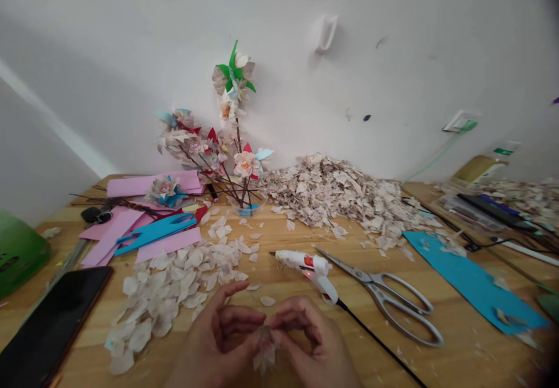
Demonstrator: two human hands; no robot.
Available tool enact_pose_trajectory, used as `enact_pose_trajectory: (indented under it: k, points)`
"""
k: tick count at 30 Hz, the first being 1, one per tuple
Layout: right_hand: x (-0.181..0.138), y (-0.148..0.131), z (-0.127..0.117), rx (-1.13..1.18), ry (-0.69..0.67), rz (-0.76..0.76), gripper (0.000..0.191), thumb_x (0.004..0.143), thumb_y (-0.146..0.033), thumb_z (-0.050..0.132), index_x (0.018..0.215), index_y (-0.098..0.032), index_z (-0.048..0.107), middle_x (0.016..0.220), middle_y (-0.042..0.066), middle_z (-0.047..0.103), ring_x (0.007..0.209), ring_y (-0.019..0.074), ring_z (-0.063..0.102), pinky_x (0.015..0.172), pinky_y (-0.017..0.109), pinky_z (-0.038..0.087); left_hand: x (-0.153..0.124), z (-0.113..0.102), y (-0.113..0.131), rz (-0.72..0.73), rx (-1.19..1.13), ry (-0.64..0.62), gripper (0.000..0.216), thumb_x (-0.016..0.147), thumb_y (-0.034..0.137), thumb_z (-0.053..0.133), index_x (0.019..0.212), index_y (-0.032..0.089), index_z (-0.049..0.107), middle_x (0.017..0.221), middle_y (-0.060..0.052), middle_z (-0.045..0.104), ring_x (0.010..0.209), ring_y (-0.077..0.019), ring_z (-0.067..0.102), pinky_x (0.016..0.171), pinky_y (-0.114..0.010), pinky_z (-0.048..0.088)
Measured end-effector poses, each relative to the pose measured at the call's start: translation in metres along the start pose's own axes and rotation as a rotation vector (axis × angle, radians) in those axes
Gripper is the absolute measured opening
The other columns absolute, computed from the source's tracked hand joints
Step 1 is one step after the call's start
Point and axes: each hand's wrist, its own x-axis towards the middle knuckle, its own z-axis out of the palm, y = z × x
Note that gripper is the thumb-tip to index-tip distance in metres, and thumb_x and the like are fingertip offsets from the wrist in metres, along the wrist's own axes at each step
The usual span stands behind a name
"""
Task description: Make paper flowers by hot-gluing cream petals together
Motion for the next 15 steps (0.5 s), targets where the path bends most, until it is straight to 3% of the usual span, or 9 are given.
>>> enact_pose_trajectory:
  k: [11,15]
  points:
    - [-0.0022,-0.0042,0.0014,0.065,0.108,0.001,0.010,0.072,-0.022,0.066,0.079,-0.022,0.059,0.072,0.002,0.071,0.067,0.0170,0.067,0.063,0.026,0.055,0.0019,-0.0010,0.0061,-0.042,0.062,0.032,0.072,0.055,0.032,0.079,0.115,0.019,0.041,0.065,-0.004,0.074,0.060,-0.0187,0.068,0.057,-0.027,0.048]
    - [-0.0017,-0.0012,0.0000,0.052,0.126,-0.096,0.010,0.074,-0.021,0.065,0.083,-0.022,0.059,0.074,0.002,0.070,0.069,0.0169,0.067,0.064,0.026,0.055,0.0028,-0.0014,0.0083,0.010,0.026,0.050,0.072,0.055,0.033,0.079,0.114,0.020,0.040,0.066,-0.001,0.071,0.059,-0.0178,0.066,0.053,-0.026,0.049]
